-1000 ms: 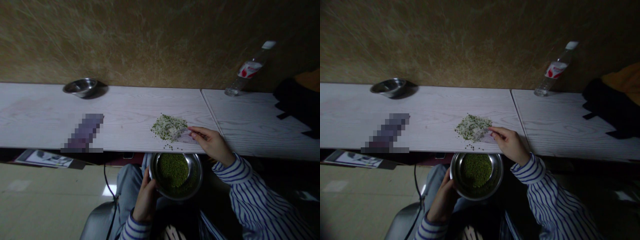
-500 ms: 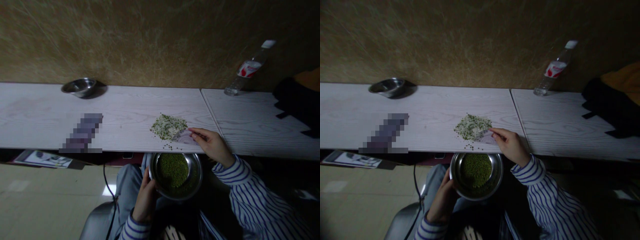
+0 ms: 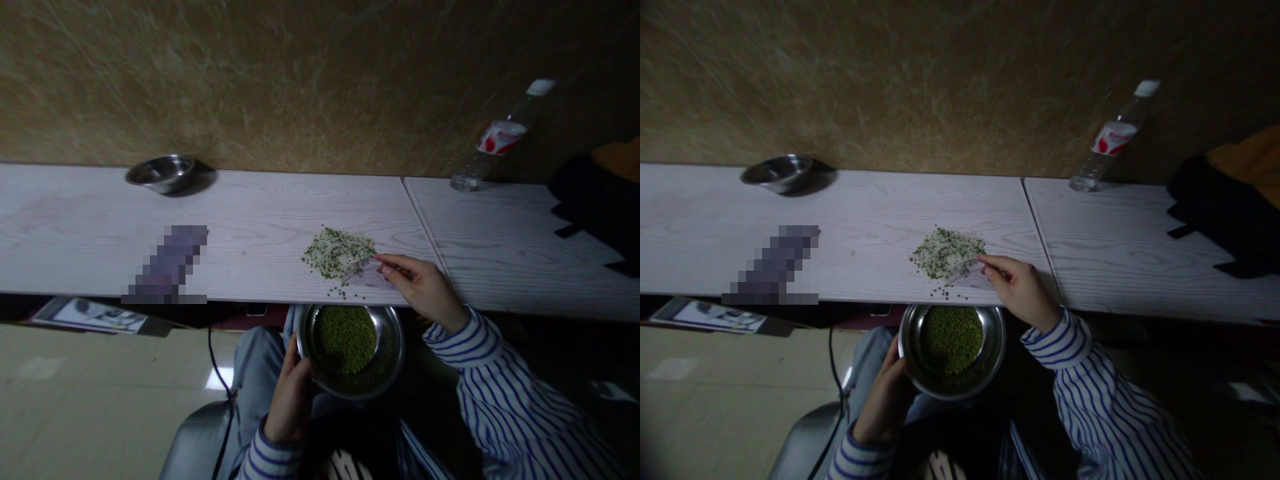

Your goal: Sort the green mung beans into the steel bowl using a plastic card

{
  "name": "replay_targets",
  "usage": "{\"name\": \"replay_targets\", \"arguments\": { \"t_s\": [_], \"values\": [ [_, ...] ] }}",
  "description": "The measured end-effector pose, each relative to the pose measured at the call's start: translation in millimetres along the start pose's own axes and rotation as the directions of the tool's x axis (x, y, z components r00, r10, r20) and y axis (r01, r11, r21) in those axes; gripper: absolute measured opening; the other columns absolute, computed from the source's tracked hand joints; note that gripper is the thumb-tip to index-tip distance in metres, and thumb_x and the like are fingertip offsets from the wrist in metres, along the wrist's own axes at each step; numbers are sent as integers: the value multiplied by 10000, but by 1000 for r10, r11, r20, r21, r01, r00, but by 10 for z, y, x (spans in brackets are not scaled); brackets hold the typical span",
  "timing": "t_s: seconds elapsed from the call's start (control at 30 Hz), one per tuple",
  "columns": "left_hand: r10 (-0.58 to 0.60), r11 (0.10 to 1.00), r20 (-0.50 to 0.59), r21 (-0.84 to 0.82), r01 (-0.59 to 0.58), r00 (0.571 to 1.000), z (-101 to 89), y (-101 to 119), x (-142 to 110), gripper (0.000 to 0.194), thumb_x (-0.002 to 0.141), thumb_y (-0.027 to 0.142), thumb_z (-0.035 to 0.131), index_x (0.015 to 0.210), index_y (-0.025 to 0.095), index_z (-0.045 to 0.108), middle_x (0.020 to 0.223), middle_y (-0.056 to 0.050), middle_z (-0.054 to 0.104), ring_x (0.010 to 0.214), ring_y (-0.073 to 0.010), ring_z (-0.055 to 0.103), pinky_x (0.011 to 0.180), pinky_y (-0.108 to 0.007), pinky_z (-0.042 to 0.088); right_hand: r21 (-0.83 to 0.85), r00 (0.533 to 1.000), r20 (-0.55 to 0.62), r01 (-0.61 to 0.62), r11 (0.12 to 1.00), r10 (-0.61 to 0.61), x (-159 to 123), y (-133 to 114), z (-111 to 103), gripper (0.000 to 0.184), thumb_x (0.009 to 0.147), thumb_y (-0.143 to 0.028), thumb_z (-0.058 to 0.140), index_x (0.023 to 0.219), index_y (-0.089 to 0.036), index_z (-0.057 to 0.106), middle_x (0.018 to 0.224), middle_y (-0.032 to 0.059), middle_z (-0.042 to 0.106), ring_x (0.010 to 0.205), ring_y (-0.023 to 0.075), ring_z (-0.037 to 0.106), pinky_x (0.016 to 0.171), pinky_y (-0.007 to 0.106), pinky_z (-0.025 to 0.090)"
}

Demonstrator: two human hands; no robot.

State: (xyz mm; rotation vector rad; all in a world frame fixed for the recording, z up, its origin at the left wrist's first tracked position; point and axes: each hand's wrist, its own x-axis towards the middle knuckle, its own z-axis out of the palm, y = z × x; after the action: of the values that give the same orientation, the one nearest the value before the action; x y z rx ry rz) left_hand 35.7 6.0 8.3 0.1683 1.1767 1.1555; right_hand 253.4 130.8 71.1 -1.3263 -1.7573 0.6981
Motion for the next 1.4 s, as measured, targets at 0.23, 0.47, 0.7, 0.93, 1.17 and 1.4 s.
{"name": "replay_targets", "arguments": {
  "t_s": [0.23, 0.47, 0.7, 0.93, 1.17, 1.4],
  "values": [
    [-10, 1000, -22, 22, 10, 1000, 5, 16, -12, 784, 606, 163, 658, 1374, 240, 515, 720, 24, 570, 596, -143, 438, 521, -257, 366, 15, 1000, 2, -23, 1000, 23, -12, 28, -41, 270, 859, -244, 633, 1081, -200, 781, 1090, 78, 790, 988, 230, 746, 904, 388, 608],
    [8, 1000, 7, 7, -8, 1000, 30, 37, -26, 658, 606, 136, 624, 1256, 229, 584, 709, 30, 571, 579, -124, 430, 523, -245, 384, 24, 1000, 6, -17, 1000, 17, -68, 43, -44, 283, 863, -261, 628, 1090, -186, 778, 1068, 90, 793, 967, 228, 748, 896, 398, 610],
    [14, 1000, -6, 3, -14, 1000, 30, 23, -32, 717, 625, 141, 638, 1329, 242, 549, 723, 27, 592, 584, -127, 448, 524, -241, 393, 11, 1000, 8, -6, 1000, 5, 2, 68, 8, 271, 857, -232, 621, 1071, -205, 785, 1059, 73, 796, 982, 232, 743, 913, 396, 598],
    [13, 1000, -7, -12, -13, 1000, 28, 34, -36, 701, 626, 140, 640, 1313, 259, 580, 779, 7, 622, 561, -122, 430, 496, -249, 349, 18, 1000, 23, 6, 1000, -6, 45, 46, 41, 266, 856, -243, 630, 1068, -196, 784, 1045, 76, 798, 959, 228, 743, 885, 391, 605],
    [2, 1000, -19, -3, -2, 1000, 22, 49, -39, 706, 618, 129, 632, 1307, 272, 580, 687, 33, 553, 566, -134, 406, 499, -252, 343, 12, 1000, 21, 22, 1000, -22, 74, 33, 60, 272, 872, -238, 613, 1082, -198, 780, 1045, 77, 797, 961, 229, 742, 872, 390, 608],
    [-9, 1000, -4, 5, 9, 1000, 10, 58, -39, 709, 625, 120, 627, 1316, 269, 563, 736, 10, 582, 587, -144, 440, 511, -257, 351, 28, 997, 60, 37, 999, -39, 85, 12, 84, 252, 865, -224, 625, 1062, -224, 783, 1044, 55, 800, 956, 215, 745, 881, 380, 608]
  ]
}}
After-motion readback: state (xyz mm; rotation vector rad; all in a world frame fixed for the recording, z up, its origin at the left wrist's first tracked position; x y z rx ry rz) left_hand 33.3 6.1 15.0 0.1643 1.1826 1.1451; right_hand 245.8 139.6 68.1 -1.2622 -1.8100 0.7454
